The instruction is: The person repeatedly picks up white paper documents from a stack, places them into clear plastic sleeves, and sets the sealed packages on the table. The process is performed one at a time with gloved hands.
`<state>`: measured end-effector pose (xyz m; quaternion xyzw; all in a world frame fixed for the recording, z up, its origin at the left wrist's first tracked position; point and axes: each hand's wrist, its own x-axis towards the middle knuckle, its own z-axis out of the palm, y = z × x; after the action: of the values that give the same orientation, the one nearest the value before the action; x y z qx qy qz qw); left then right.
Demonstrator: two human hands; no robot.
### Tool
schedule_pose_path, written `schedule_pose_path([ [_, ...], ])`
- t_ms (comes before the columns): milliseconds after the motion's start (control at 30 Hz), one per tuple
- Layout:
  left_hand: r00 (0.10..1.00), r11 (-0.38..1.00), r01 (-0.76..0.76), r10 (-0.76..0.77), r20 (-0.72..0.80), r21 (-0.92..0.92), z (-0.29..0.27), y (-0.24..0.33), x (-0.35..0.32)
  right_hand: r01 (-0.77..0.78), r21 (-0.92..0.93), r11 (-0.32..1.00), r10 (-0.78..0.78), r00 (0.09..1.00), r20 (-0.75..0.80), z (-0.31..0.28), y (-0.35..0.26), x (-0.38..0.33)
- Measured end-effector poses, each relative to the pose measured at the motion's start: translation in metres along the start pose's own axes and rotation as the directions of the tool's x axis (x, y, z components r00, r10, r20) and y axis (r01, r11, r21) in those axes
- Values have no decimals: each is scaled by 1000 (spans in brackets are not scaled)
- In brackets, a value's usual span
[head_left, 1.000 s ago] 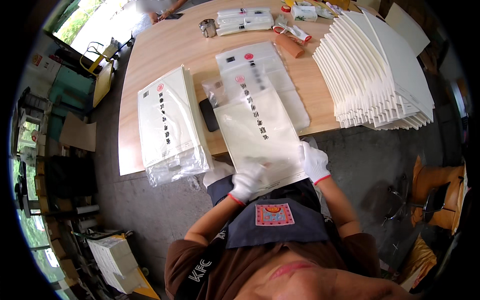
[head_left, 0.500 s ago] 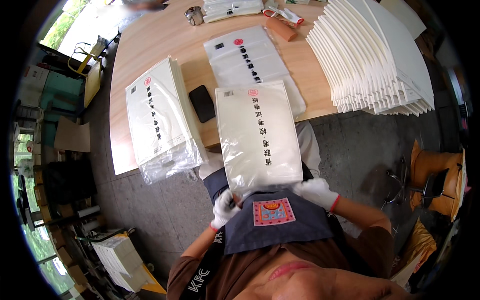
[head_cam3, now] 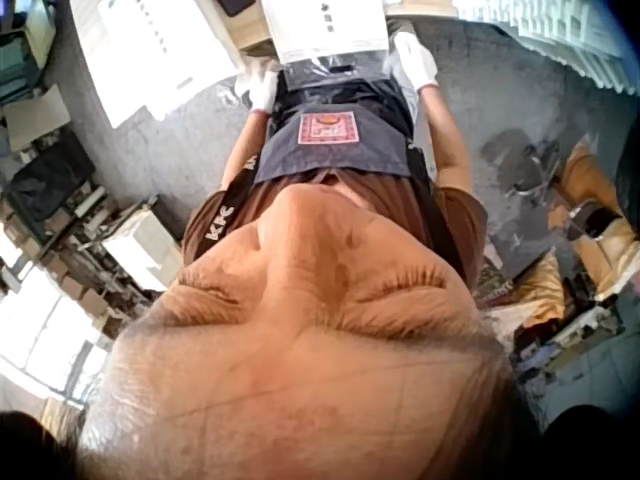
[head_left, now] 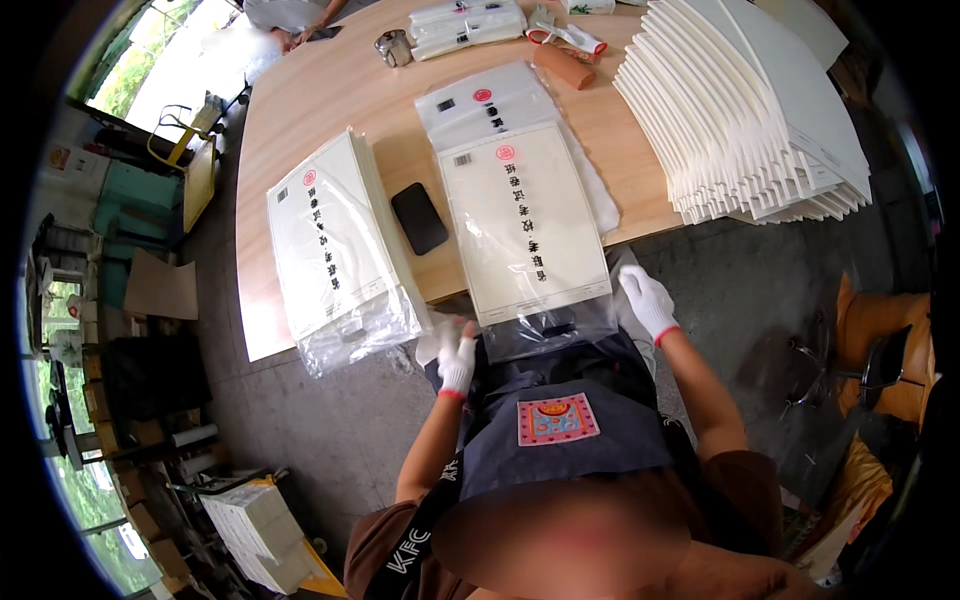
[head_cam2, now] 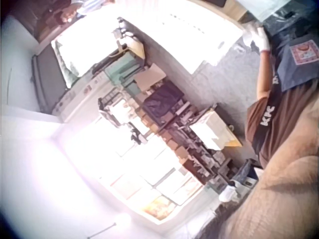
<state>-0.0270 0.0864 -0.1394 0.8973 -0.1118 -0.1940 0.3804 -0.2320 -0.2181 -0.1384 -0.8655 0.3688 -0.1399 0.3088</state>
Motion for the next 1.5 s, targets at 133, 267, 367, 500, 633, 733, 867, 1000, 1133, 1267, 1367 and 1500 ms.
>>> schedule_pose_path([
  [133, 911, 942, -258, 312, 270, -217, -7, 6, 17, -583, 646, 493, 280, 809, 516, 48, -12, 12],
  [267, 842, 841, -539, 540, 13, -45, -98, 98, -4, -748, 561, 355, -145, 549, 823, 83, -68, 10],
  [367, 574, 607, -795, 761, -302, 20, -146, 90, -7, -671, 652, 353, -223, 617, 755, 107, -149, 32],
  [500, 638, 670, -693, 398, -660, -266, -203, 72, 12, -440, 629, 641, -324, 589, 741, 142, -243, 94],
  [633, 752, 757, -456, 46, -658, -468, -243, -14, 63, -95, 506, 857, -318, 676, 665, 148, -311, 106],
  [733, 912, 977, 97, -163, -376, -189, -237, -91, 76, -79, 380, 921, -208, 726, 655, 155, -321, 96],
  [867, 865, 838, -92, -201, -460, -538, -193, -121, 66, -72, 309, 948, -202, 612, 765, 146, -302, 71],
  [1000, 910, 815, 413, -355, 214, -406, -101, -144, 62, -259, 315, 913, -222, 331, 917, 144, -222, 29],
  [1133, 824, 835, -550, 538, 177, 27, -28, 31, 36, -362, 226, 904, -77, 383, 921, 117, -161, 3],
  [1267, 666, 642, -743, 735, 124, 189, 59, 138, 91, -458, 267, 848, -22, 473, 881, 98, -130, 9],
  [1367, 691, 592, -712, 685, 231, 377, 98, 165, 127, -454, 394, 799, -36, 619, 785, 76, -125, 3],
  [1500, 686, 640, -723, 617, 386, 261, 95, 169, 152, -476, 507, 719, -25, 711, 703, 50, -110, 1],
])
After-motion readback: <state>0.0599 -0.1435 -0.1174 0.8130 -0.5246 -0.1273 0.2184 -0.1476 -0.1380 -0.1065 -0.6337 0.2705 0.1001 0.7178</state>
